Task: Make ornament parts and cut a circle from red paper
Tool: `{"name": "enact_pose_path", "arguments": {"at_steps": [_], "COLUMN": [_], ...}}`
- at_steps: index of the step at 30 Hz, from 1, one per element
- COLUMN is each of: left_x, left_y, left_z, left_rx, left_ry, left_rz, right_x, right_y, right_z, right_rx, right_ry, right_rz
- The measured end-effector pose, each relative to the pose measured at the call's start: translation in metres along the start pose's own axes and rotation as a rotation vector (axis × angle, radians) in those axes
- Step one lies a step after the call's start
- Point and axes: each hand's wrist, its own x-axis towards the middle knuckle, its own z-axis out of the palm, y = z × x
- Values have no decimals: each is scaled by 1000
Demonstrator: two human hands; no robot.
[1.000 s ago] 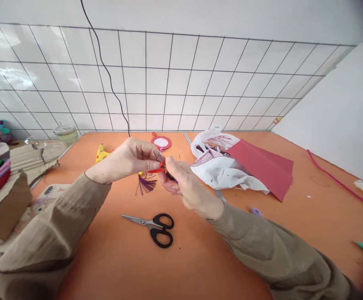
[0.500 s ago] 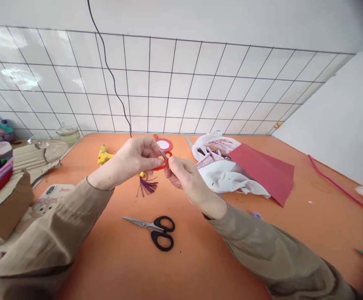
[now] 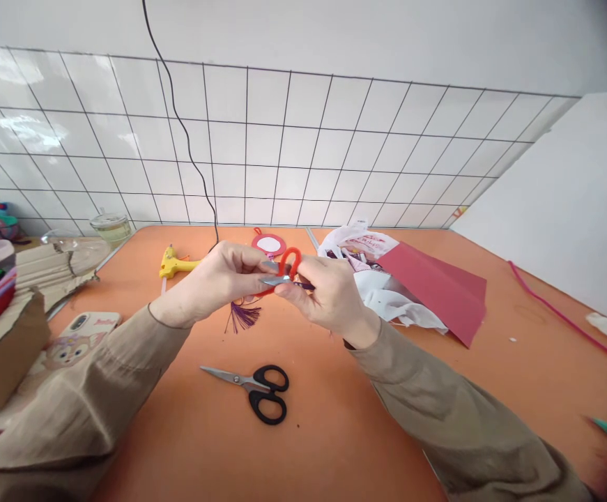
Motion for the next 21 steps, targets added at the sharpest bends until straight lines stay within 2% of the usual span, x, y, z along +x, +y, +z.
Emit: {"name": "enact_pose_path", "arguments": {"at_steps": [3,9,17,21], "left_x": [1,0,-1,-2], "left_y": [-2,-5,2,3], "left_z": [-2,-3,-4,-5], "left_rx": [15,-45,34,47], "left_ry": [-5,-24,-18,-9], "left_rz": [34,40,125,95], "right_x": [0,0,2,5], "right_y": [0,-5,-12,-15], "right_z": [0,-1,-3,-8], "right_rx": [-8,130,425,505], "right_ry": [14,-42,-139,-199], "right_rz": [-37,6,187,185]}}
